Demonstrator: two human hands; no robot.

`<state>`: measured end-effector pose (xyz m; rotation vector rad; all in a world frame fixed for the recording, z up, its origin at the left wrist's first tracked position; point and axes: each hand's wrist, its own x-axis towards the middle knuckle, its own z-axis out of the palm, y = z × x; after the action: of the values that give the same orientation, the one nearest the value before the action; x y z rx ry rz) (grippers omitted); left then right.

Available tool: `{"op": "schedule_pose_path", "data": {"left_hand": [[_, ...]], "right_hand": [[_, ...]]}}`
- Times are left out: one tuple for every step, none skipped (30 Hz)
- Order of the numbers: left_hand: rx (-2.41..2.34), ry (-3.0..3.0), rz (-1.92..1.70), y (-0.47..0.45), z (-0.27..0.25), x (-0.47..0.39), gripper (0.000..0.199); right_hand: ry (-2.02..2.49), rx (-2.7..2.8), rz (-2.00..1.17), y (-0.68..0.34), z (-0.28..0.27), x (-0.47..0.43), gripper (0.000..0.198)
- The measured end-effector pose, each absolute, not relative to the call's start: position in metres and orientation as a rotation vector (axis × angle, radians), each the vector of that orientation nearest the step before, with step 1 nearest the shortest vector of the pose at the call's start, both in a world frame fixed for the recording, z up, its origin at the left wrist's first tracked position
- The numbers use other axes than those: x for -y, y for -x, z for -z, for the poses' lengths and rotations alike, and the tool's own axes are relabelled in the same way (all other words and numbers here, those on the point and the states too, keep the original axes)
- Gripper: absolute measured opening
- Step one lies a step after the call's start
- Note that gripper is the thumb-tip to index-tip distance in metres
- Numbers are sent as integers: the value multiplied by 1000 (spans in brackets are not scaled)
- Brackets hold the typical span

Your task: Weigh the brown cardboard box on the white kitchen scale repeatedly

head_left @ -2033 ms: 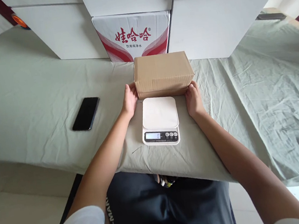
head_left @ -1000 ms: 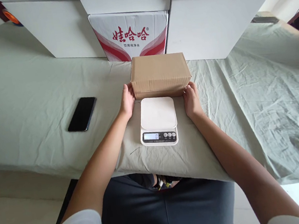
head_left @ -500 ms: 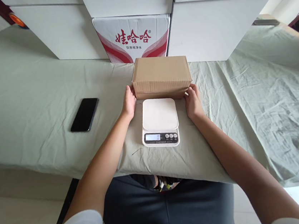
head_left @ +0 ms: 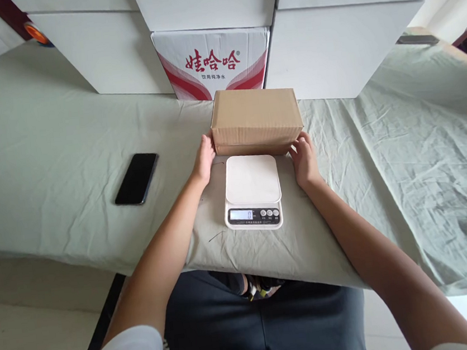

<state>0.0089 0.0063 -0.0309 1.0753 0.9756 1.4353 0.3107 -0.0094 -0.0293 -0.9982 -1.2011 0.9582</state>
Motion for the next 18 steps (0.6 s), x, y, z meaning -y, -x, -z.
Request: {"op": "schedule_pose_path", "data": {"left_hand": [[-967, -1086, -1459, -9, 29, -6, 77], [-951, -1100, -1489, -10, 27, -5, 76], [-932, -1116, -1519, -10, 26, -4, 76], [-915, -1128, -1545, -10, 24, -3, 75], [-907, -1132, -1560, -10, 23, -3, 75], [-912, -1125, -1562, -10, 23, -3, 75], [-928, -1109, -1553, -10, 23, -3, 75], [-949, -1087, -1538, -10, 24, -4, 75], [-969, -1067, -1523, -10, 25, -4, 74], [-983, -1052, -1510, -10, 26, -5, 74], [-988, -1046, -1506, -11, 26, -5, 74], [-986, -1047, -1510, -11, 26, -4, 74], [-977, -1055, -1521, -12, 25, -4, 74], [-962, -1067, -1538, -13, 23, -2, 74], [-946, -1081, -1559, -14, 20, 0, 73], [-930, -1095, -1583, -15, 16, 2, 72], [-918, -1110, -1610, -16, 13, 4, 71], [-909, -1127, -1643, -16, 9, 6, 70]], "right_hand": [[990, 1195, -958, -310, 28, 10, 46], [984, 1191, -956, -310, 26, 10, 44], [981, 1188, -951, -310, 25, 11, 42], [983, 1185, -945, -309, 24, 12, 41], [989, 1183, -938, -308, 22, 13, 40], [995, 1185, -930, -308, 21, 14, 39], [1000, 1191, -920, -307, 21, 15, 38], [999, 1198, -907, -307, 21, 16, 38], [993, 1206, -892, -307, 21, 16, 38], [984, 1212, -876, -307, 22, 16, 38], [976, 1215, -862, -307, 22, 15, 39], [972, 1216, -850, -307, 23, 14, 40], [972, 1215, -839, -308, 24, 14, 40], [974, 1215, -827, -308, 24, 13, 41], [976, 1215, -813, -308, 23, 12, 42], [973, 1210, -795, -309, 20, 12, 42], [966, 1198, -772, -309, 17, 13, 42], [953, 1180, -749, -309, 12, 14, 41]]}}
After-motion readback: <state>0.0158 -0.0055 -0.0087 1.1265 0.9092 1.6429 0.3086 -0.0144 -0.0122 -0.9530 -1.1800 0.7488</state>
